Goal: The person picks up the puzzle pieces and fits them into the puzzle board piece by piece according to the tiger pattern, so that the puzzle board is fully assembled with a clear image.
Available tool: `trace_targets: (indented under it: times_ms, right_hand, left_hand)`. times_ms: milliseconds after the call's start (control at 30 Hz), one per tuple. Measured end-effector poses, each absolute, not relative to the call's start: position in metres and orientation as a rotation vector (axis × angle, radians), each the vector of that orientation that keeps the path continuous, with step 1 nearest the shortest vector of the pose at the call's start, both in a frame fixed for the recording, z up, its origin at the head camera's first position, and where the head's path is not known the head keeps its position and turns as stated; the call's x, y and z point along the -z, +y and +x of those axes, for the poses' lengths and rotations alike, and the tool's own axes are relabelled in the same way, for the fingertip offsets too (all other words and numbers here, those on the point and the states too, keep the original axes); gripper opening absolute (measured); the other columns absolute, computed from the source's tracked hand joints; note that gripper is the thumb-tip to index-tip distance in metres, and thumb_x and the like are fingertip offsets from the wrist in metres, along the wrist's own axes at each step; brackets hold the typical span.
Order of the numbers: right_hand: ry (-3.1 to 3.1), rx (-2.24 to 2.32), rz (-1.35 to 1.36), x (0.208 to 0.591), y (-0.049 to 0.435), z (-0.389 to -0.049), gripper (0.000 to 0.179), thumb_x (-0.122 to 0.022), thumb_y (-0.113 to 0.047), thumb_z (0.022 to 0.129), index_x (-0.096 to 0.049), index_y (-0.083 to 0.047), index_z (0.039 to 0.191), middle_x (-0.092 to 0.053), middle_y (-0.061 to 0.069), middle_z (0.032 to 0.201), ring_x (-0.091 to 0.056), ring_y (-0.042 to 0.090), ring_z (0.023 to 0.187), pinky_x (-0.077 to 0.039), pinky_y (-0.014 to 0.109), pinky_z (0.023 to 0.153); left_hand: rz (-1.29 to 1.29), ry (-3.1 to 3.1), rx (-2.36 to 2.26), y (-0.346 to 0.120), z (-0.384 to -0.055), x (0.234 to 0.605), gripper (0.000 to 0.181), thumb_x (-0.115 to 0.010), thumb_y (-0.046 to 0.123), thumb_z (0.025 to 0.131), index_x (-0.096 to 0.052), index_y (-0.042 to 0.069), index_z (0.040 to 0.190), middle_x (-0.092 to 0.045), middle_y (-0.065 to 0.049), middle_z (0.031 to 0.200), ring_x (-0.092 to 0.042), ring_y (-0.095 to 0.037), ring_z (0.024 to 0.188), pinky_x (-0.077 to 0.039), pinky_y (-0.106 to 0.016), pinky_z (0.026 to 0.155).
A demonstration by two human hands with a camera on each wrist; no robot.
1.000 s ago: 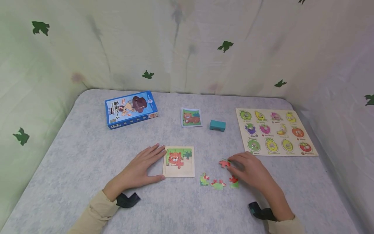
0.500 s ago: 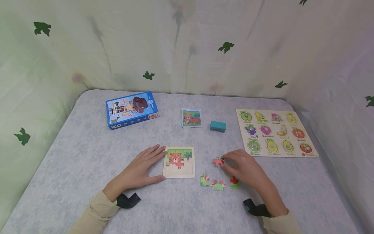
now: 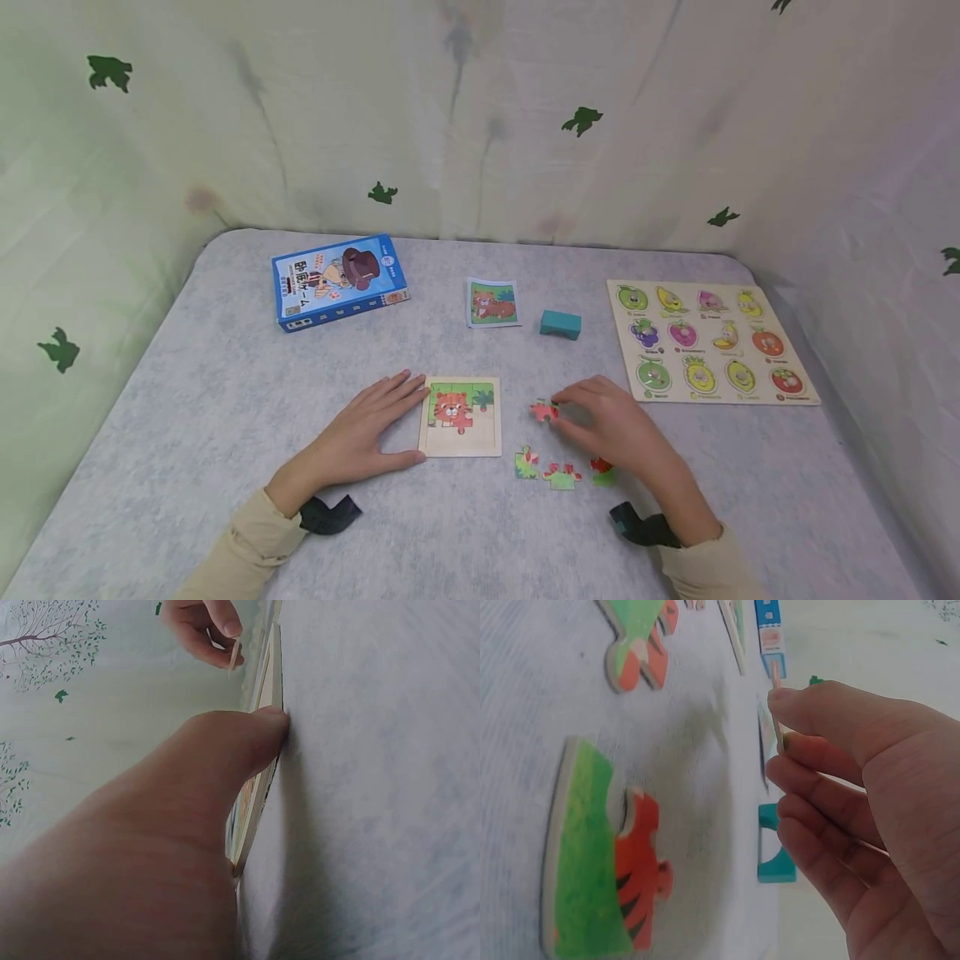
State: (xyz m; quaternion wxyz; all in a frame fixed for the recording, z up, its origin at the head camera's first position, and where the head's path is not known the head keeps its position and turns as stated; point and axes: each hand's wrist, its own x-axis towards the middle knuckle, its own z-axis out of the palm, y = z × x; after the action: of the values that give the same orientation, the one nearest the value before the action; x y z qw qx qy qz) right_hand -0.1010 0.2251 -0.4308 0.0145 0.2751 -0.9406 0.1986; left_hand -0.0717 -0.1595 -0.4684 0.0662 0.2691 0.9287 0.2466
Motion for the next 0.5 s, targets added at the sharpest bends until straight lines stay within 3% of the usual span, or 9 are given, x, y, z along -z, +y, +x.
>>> trace_targets:
  times_ms: [500]
  right_hand:
    - [-2.89, -0.653, 0.994, 0.428, 0.201, -0.104, 0.027, -0.083, -0.03, 0.088, -0.079, -0.015, 0.11, -0.075, -0.005, 0.108, -0.066, 0.015, 0.107, -0.061, 0.038, 0.089]
  left_hand:
    - [0.823, 2.813, -0.755, -0.16, -0.071, 0.469, 0.092, -0.074, 0.058, 0.088, -0.037, 0.016, 0.162, -0.03, 0.0, 0.169, -0.018, -0.024, 0.16, -0.019, -0.049, 0.13]
